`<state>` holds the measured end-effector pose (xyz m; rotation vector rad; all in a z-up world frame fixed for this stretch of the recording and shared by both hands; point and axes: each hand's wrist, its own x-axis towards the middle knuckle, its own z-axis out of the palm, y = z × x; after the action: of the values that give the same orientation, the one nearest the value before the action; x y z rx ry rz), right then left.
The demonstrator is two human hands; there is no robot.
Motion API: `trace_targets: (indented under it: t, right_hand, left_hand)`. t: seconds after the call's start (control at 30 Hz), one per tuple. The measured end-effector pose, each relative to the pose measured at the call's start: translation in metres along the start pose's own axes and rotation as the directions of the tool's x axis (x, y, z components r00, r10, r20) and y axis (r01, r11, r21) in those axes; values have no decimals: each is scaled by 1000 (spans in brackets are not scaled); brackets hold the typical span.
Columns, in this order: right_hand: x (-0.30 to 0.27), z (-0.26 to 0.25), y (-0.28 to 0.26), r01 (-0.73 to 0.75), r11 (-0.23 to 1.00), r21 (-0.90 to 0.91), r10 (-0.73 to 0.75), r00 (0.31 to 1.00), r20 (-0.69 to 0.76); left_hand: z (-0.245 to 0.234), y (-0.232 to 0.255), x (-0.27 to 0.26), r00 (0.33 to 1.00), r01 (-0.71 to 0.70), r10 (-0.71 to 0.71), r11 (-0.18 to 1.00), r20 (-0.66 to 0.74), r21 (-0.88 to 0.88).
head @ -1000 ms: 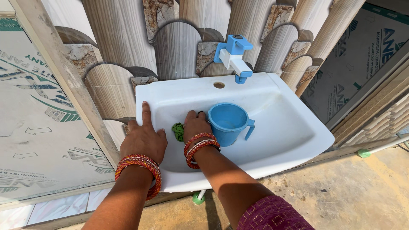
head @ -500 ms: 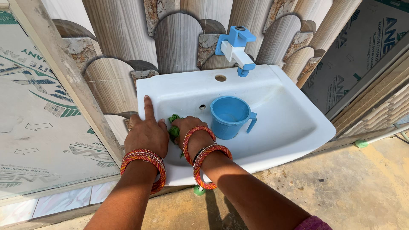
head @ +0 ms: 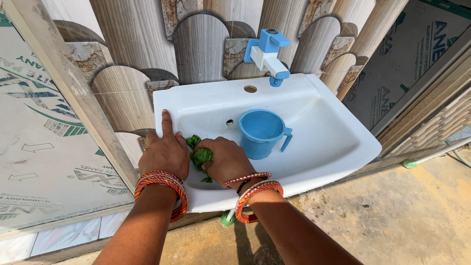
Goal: The person cleans a white sink and a blue cup with a green cloth and water from a faucet.
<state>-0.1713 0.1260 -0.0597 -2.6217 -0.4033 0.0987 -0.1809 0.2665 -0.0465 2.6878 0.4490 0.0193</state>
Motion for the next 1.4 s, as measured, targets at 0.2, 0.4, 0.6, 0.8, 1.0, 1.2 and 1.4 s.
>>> trace_targets:
  t: [0.2,0.4,0.6,0.8,1.0,1.2,1.4]
  right_hand:
    - [36,17,16,-75,995,-73,69,994,-83]
    - [53,23,-1,-180,942,-284,143,979,-144]
    - [28,30,8,256,966,40,-229,915,-333]
    - [43,27,12,-156,983,-98,135,971,-195]
    - [34,27,-4,-160,987,-17,152,964,-220]
    - [33,29,4,196,979,54,-166,925,-342]
    - [43,26,3,-208,978,13,206,958,-201]
  left_hand:
    - [-1,1,0,1000,5,-5,1000,8,-3]
    - [0,3,-1,1000,7,-7,1000,-14,-6]
    - [-2,2,-1,1000,8,-9,999,-10,-43]
    - [-1,-2,1,1000,3,-4,999,-14,-43]
    - [9,-6,5,995,-51,38,989,-97,-142]
    - [18,-14,10,978,-98,58,975,-198,-201]
    - [13,-10,6,971,-112,64,973,-230,-203]
